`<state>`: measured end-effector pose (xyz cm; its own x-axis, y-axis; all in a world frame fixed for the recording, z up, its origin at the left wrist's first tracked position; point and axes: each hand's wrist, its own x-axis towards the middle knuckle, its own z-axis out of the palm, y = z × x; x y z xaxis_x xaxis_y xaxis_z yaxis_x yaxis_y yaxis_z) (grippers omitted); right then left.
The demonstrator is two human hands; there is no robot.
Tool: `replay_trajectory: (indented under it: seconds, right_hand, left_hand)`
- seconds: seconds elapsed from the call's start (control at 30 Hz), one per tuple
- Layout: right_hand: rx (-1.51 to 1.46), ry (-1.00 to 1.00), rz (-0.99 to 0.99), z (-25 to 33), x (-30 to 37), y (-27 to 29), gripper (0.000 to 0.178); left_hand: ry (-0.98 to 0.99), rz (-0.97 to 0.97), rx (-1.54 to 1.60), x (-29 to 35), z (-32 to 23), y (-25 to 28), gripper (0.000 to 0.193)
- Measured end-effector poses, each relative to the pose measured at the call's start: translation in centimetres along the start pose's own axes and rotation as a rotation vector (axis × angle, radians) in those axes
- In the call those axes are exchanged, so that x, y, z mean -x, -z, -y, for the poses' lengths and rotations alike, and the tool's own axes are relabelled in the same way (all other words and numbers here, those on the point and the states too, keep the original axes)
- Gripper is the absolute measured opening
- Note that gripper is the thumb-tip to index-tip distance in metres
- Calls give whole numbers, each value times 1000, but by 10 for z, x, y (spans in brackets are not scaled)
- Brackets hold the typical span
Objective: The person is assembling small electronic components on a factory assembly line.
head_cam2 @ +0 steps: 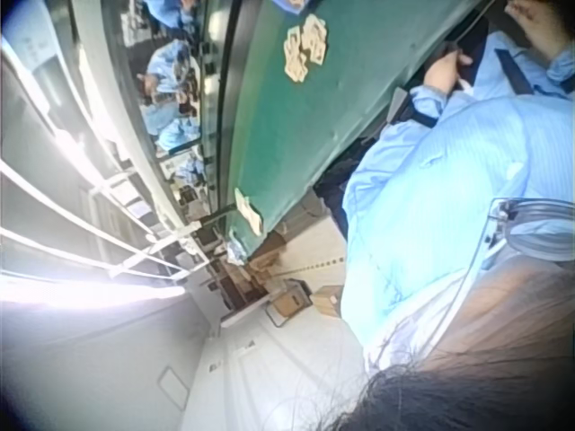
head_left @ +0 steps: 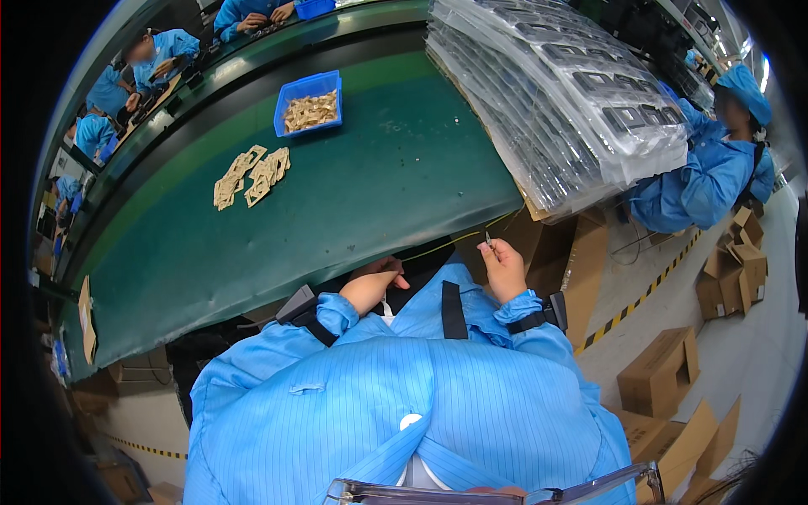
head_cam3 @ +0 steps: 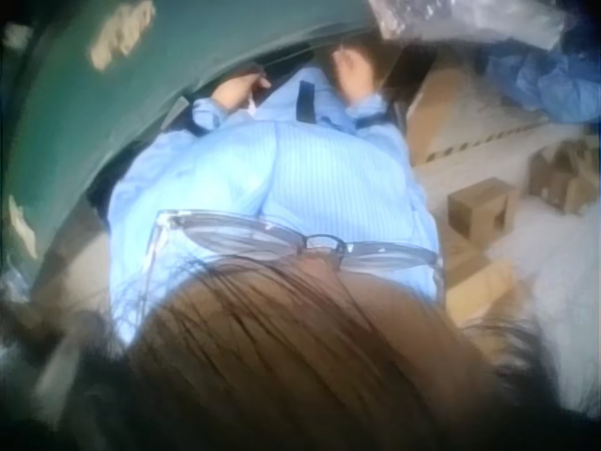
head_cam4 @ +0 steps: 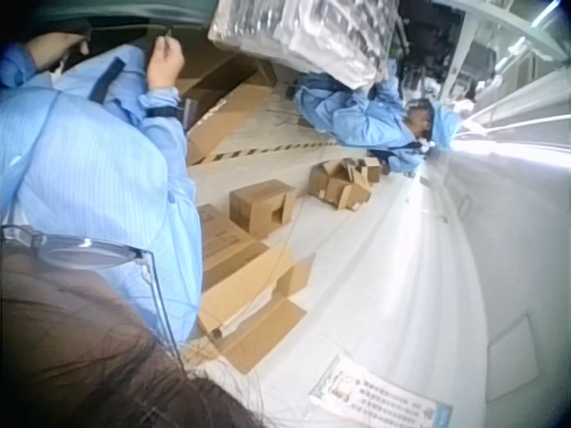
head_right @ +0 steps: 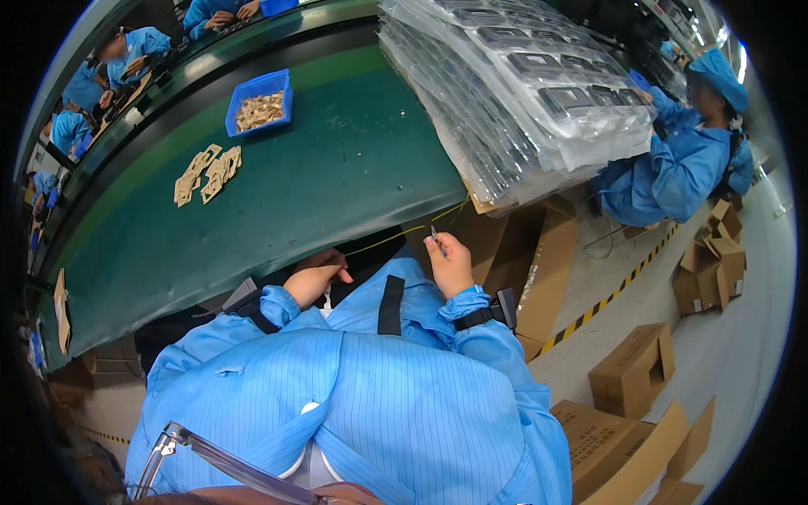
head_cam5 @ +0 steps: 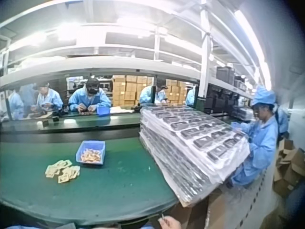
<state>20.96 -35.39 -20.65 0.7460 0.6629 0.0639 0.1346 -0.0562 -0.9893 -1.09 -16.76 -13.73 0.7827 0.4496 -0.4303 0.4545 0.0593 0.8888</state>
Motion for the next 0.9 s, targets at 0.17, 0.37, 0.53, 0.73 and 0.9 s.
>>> replay_trajectory:
  seconds: [0.17, 0.37, 0.53, 0.73, 0.9]
  right_hand:
    - [-6, -8, -15, 3, 1, 1, 23]
    - [-462, -419, 85, 26, 0, 13, 30]
    - [-627, -507, 187, 32, -5, 19, 29]
    - [-597, -566, 216, 43, -7, 16, 28]
    - [-606, -579, 244, 40, -11, 17, 29]
  left_hand:
    - [-82, 3, 25, -7, 17, 0, 21]
    - [18, 15, -16, -1, 2, 1, 23]
    - [39, 5, -11, 2, -1, 1, 25]
    - [-20, 1, 50, -2, 4, 0, 23]
    - [-79, 13, 67, -6, 15, 2, 21]
